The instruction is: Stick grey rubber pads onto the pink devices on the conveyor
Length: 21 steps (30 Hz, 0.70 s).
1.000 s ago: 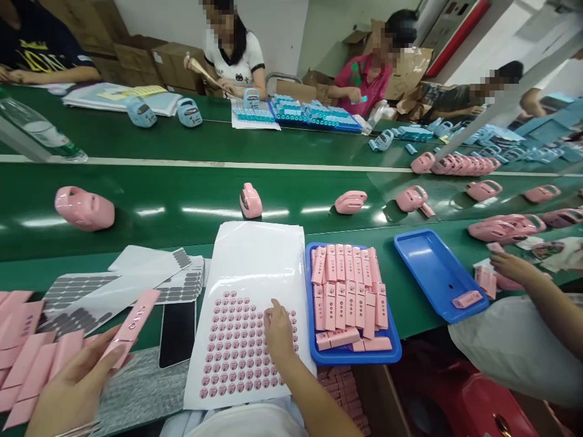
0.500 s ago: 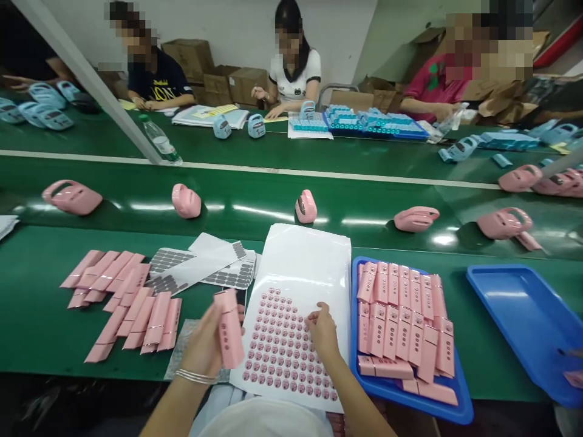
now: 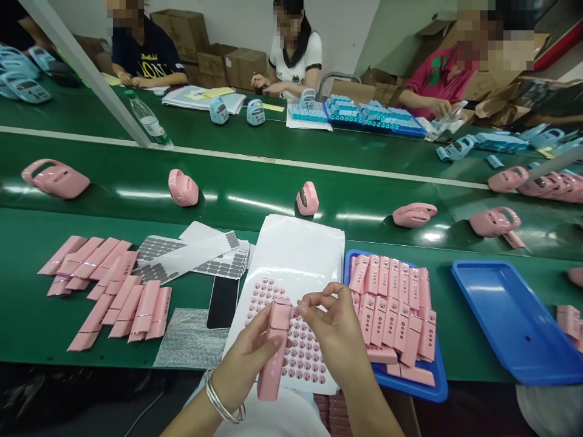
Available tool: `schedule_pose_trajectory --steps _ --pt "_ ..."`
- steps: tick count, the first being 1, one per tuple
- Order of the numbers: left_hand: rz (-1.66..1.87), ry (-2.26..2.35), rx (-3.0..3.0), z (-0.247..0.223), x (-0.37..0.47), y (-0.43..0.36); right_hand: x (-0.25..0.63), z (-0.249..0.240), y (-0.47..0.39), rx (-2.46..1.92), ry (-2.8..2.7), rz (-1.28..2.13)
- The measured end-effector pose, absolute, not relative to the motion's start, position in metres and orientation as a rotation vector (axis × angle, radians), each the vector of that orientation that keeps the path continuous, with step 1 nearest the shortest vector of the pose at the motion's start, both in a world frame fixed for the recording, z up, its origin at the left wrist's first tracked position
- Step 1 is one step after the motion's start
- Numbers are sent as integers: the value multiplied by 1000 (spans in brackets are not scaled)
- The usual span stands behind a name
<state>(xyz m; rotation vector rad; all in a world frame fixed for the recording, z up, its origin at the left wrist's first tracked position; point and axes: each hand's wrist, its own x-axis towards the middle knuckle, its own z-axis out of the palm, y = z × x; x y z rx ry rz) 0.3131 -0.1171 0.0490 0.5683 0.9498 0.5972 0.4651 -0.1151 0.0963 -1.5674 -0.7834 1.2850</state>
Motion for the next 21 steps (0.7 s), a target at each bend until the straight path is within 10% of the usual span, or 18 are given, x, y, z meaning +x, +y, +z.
schedule_pose_trajectory --steps 21 --pt "567 1144 436 49 329 -120 455 95 -135 -1532 -772 1277"
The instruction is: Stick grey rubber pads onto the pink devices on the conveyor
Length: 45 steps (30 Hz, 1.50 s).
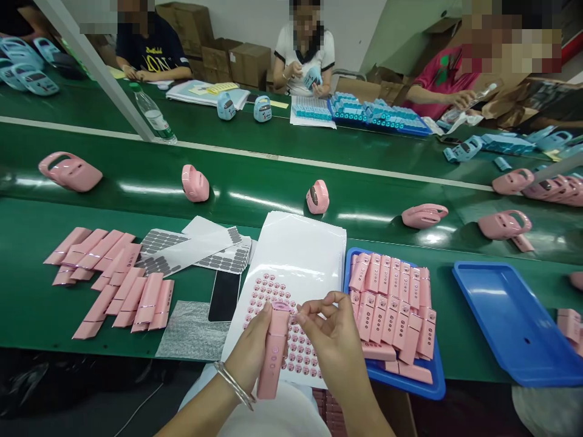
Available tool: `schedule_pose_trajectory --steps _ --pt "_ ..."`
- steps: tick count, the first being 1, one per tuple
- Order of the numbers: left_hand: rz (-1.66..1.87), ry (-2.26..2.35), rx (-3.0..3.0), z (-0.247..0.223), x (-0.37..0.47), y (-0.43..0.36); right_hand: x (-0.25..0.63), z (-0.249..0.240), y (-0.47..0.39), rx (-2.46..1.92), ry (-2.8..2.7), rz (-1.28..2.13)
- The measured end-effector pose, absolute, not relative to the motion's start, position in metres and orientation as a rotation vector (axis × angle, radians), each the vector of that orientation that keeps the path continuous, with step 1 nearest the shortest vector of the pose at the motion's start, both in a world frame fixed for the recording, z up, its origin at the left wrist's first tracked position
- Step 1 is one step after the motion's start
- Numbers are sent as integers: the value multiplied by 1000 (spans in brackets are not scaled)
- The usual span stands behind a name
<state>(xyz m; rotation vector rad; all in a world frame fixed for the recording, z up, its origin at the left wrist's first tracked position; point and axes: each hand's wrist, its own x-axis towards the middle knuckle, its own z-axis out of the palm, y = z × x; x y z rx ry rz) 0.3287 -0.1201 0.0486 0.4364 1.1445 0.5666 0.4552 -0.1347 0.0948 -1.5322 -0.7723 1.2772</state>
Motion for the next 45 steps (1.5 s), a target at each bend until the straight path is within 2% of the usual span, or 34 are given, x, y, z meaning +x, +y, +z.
schedule_pose_trajectory --steps 25,35,40,45 --pt "531 1101 421 56 333 -123 448 93 -133 -1660 -950 1238" --pt "555 1083 432 50 334 -125 447 88 -138 -1765 -1056 1092" --pt "549 1102 353 56 333 -119 449 79 -137 -1877 -1085 933" --pt "598 1079 219 60 338 -112 440 61 -153 -1833 -1040 972"
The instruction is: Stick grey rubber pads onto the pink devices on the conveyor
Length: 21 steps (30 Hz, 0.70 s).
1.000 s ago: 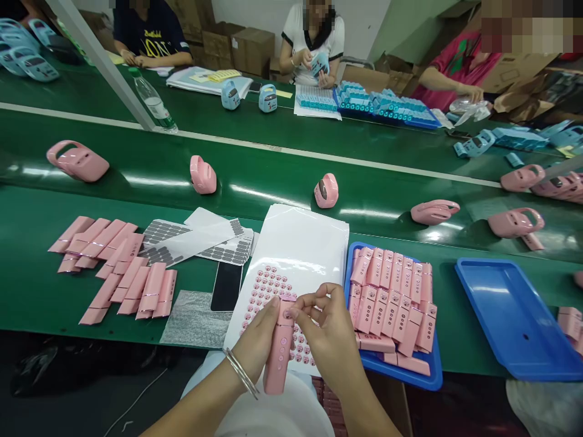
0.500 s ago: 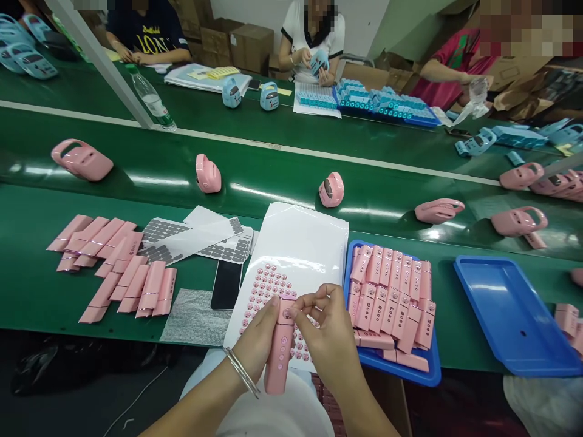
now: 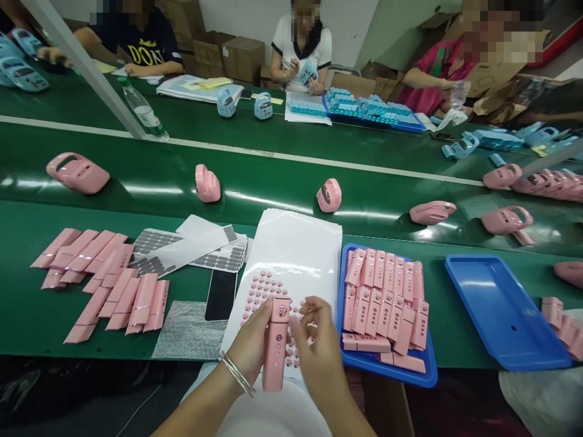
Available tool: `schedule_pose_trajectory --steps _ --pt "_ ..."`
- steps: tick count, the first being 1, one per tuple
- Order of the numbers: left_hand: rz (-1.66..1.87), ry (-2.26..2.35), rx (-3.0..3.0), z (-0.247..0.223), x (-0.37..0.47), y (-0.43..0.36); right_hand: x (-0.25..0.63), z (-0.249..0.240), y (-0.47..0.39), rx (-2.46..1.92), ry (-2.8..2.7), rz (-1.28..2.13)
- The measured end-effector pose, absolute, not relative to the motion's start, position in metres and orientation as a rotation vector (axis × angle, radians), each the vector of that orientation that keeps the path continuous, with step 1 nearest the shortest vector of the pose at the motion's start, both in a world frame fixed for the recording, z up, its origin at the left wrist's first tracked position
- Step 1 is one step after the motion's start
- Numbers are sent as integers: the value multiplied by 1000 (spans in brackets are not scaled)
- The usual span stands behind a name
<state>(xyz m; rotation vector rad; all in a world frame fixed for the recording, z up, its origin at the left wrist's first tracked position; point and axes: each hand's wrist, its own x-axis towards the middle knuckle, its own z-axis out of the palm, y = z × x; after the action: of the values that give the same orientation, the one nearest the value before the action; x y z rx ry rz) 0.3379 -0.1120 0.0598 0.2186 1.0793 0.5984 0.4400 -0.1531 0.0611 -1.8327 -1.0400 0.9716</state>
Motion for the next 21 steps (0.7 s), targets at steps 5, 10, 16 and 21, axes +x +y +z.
schedule_pose_trajectory --steps 5,10,16,21 --pt "566 967 198 45 352 -114 428 33 -164 -1877 -1222 837" --pt "413 1059 456 25 357 -117 491 6 -151 -2153 -985 588" --pt "343 1226 550 -7 350 -113 630 -11 -166 -2490 -688 184" --pt "375 1300 614 -24 348 -105 672 -29 -187 -2602 -673 40"
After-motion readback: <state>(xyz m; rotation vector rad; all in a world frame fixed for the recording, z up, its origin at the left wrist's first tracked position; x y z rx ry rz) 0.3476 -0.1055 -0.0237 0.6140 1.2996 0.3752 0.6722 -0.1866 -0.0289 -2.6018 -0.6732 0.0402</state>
